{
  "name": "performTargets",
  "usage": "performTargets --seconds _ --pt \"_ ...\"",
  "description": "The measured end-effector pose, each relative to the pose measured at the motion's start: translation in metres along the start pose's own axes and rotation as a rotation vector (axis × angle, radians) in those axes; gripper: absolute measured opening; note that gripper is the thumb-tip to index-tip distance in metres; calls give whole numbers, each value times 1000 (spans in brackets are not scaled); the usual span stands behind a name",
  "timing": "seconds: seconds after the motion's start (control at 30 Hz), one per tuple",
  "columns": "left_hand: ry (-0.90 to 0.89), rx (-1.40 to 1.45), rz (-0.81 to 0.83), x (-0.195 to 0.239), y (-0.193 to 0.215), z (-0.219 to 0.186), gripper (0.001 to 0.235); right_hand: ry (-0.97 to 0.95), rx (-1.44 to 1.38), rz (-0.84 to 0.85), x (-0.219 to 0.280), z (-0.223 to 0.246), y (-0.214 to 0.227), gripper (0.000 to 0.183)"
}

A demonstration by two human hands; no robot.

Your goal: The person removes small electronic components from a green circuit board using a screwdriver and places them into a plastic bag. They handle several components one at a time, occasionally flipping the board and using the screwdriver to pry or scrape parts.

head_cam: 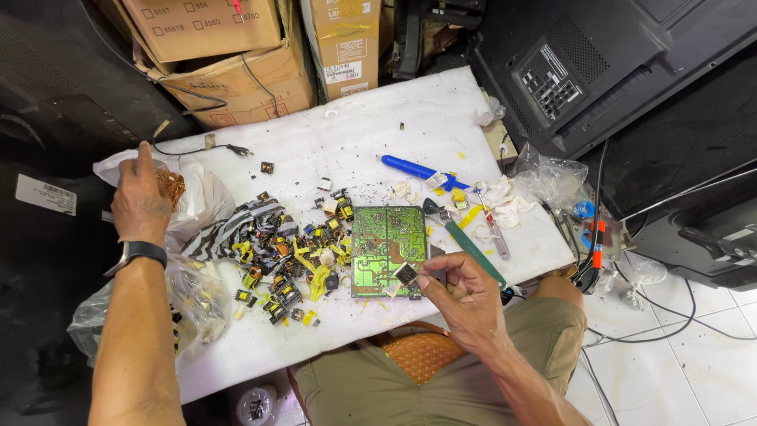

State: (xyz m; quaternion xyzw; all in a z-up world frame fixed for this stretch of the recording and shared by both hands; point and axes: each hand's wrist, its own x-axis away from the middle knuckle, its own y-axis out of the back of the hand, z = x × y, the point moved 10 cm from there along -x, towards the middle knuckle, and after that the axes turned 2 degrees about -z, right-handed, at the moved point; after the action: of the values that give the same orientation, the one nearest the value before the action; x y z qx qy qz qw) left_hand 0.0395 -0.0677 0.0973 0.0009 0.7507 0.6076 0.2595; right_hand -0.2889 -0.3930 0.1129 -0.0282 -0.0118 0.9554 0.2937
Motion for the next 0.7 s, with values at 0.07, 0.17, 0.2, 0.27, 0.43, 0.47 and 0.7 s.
performTargets --seconds 0.07,0.17,0.2,0.27,0.43,0.47,0.7 --pt "15 -100 5 0 -5 6 67 -13 12 -4 1 1 0 14" --pt "3 -365 -44 -1 -3 5 74 -20 41 -14 1 2 1 12" --pt "-18 -534 -102 -1 2 0 78 -12 56 -16 1 4 1 12" --pt "-8 -413 -177 -2 21 -16 69 -11 41 -20 0 0 2 12" --pt "-131 488 -472 60 63 -114 17 34 -15 -40 -2 -2 -4 14" --pt "-101 865 -240 79 45 -143 25 50 -54 -59 -2 -3 -5 14" --pt "183 1643 104 183 35 -278 56 5 -126 -165 3 -23 0 19"
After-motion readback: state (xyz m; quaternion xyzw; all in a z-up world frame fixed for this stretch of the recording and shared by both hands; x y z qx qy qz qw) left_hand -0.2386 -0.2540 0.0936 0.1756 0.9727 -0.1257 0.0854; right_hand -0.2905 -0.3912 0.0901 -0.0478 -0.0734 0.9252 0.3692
